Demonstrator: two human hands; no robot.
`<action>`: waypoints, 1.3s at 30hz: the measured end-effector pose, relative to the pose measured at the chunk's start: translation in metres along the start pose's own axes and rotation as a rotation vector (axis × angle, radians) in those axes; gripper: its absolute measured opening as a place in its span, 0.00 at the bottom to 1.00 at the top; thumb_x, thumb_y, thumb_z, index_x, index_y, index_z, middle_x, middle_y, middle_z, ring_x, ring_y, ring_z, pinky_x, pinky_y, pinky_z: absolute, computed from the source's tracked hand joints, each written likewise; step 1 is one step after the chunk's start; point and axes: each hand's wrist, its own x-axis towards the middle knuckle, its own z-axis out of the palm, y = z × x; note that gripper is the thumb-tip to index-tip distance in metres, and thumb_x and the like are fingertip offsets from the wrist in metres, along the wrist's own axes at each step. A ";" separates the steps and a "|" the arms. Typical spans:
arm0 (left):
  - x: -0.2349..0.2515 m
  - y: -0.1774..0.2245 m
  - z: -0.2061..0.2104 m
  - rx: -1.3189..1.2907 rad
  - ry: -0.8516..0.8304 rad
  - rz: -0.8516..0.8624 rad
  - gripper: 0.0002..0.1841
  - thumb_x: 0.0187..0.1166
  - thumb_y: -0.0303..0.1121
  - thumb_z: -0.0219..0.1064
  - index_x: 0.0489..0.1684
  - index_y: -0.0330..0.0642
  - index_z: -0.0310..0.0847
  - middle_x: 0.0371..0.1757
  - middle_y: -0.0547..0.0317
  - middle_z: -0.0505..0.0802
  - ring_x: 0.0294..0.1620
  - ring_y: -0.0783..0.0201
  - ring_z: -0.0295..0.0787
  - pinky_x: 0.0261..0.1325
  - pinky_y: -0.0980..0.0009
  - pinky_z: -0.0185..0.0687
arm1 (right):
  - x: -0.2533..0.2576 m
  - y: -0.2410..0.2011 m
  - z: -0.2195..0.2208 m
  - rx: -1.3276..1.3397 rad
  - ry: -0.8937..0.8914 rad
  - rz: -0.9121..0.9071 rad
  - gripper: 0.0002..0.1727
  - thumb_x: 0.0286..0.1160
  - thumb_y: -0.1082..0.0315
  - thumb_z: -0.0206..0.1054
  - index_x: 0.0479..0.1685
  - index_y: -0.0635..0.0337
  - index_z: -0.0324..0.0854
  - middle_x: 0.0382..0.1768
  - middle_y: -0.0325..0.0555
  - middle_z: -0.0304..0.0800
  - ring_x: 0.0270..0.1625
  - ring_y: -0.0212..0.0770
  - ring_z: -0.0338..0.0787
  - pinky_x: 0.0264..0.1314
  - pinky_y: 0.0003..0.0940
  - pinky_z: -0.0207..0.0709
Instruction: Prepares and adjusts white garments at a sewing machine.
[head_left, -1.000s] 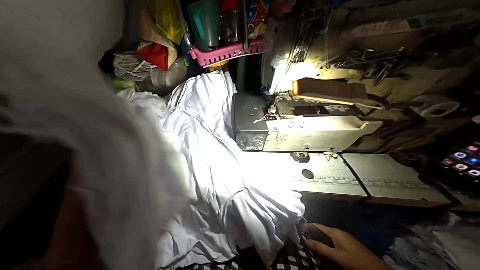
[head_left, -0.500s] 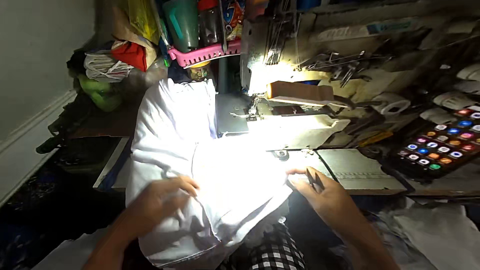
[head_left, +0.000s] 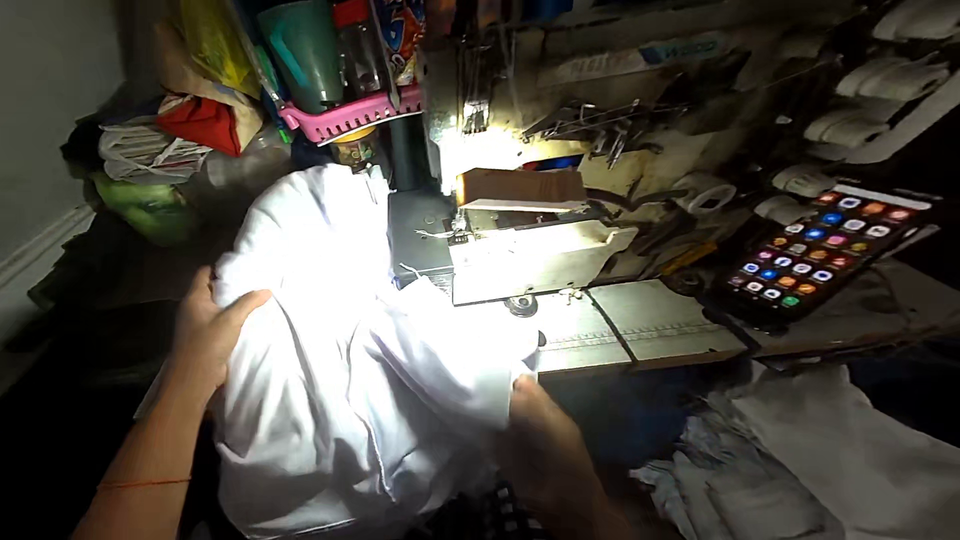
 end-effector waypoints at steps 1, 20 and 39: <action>0.008 0.018 -0.001 0.066 -0.002 0.112 0.32 0.71 0.28 0.76 0.76 0.37 0.69 0.63 0.41 0.86 0.62 0.52 0.85 0.65 0.46 0.81 | -0.010 -0.003 0.001 0.008 -0.004 -0.023 0.08 0.77 0.60 0.69 0.47 0.51 0.84 0.40 0.47 0.84 0.37 0.31 0.86 0.38 0.21 0.82; 0.051 -0.008 0.046 0.527 -0.087 0.248 0.44 0.82 0.39 0.69 0.93 0.32 0.46 0.87 0.22 0.62 0.86 0.20 0.55 0.80 0.22 0.49 | 0.024 0.039 -0.043 0.255 -0.045 0.599 0.14 0.81 0.66 0.60 0.58 0.55 0.86 0.45 0.30 0.94 0.34 0.19 0.84 0.34 0.16 0.76; -0.117 -0.010 0.025 -0.414 -0.537 0.219 0.09 0.86 0.43 0.61 0.56 0.56 0.77 0.47 0.69 0.95 0.45 0.75 0.93 0.47 0.78 0.89 | 0.076 0.025 -0.025 0.804 -0.213 0.833 0.15 0.91 0.63 0.54 0.48 0.59 0.87 0.23 0.37 0.82 0.11 0.20 0.60 0.13 0.14 0.56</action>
